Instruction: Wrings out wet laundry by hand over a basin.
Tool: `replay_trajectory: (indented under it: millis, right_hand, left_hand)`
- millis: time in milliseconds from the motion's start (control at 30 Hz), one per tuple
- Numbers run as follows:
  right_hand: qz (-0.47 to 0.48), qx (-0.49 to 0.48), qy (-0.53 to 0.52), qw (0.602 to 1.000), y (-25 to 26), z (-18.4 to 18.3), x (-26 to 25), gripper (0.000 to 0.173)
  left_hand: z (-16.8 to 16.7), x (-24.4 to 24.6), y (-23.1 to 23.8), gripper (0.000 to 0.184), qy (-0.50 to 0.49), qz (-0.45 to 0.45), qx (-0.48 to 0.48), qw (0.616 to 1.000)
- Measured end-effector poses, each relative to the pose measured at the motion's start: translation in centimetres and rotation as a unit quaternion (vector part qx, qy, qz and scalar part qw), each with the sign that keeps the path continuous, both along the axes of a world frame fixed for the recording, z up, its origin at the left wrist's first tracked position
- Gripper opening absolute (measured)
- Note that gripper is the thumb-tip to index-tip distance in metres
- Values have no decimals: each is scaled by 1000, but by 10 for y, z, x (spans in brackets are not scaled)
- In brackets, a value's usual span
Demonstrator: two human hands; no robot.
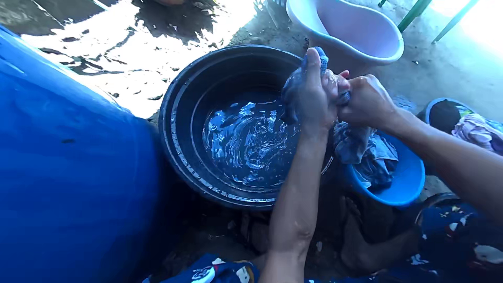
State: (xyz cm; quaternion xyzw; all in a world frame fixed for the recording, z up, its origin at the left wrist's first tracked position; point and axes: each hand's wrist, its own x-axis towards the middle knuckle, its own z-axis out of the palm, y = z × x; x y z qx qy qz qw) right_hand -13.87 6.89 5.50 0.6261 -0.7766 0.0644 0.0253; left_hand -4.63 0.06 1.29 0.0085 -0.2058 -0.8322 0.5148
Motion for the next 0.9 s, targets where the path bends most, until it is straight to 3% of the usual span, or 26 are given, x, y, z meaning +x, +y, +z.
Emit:
replay_trajectory:
  millis: [133, 267, 333, 433, 467, 533, 567, 633, 700, 800, 900]
  right_hand:
    - [32, 191, -80, 978, -11, 7, -10, 28]
    - [97, 227, -209, 946, -12, -7, -21, 19]
    - [112, 245, -336, 903, -10, -15, -24, 7]
    - [56, 316, -501, 804, -4, -22, -23, 3]
    - [49, 316, -492, 810, -3, -23, -22, 2]
    - [58, 279, -349, 893, -4, -21, -18, 7]
    - [53, 254, -248, 934, -4, -15, -14, 15]
    - [46, 188, -87, 977, 3, -7, -3, 40]
    - [52, 105, 0, 993, 12, -1, 8, 62]
    - [54, 11, 56, 997, 24, 13, 8, 65]
    - [73, -49, 128, 988, 32, 24, 1, 69]
  left_hand:
    - [-19, 3, 1, 62, 7, -51, 8, 999]
    - [-35, 4, 0, 61, 76, -86, -4, 993]
    - [-43, 5, 0, 62, 112, -110, -27, 987]
    - [-52, 3, 5, 62, 124, -127, -24, 984]
    - [-53, 3, 6, 61, 113, -121, -3, 986]
    - [-49, 3, 7, 60, 78, -98, 49, 991]
    - [-44, 3, 6, 59, 71, -82, 75, 991]
    - [-37, 4, 4, 54, 74, -53, 104, 990]
    - [-29, 8, -1, 46, 57, -37, 97, 993]
    - [-23, 13, -5, 49, 3, -47, 131, 990]
    - [-38, 11, -15, 61, -25, -21, 223, 974]
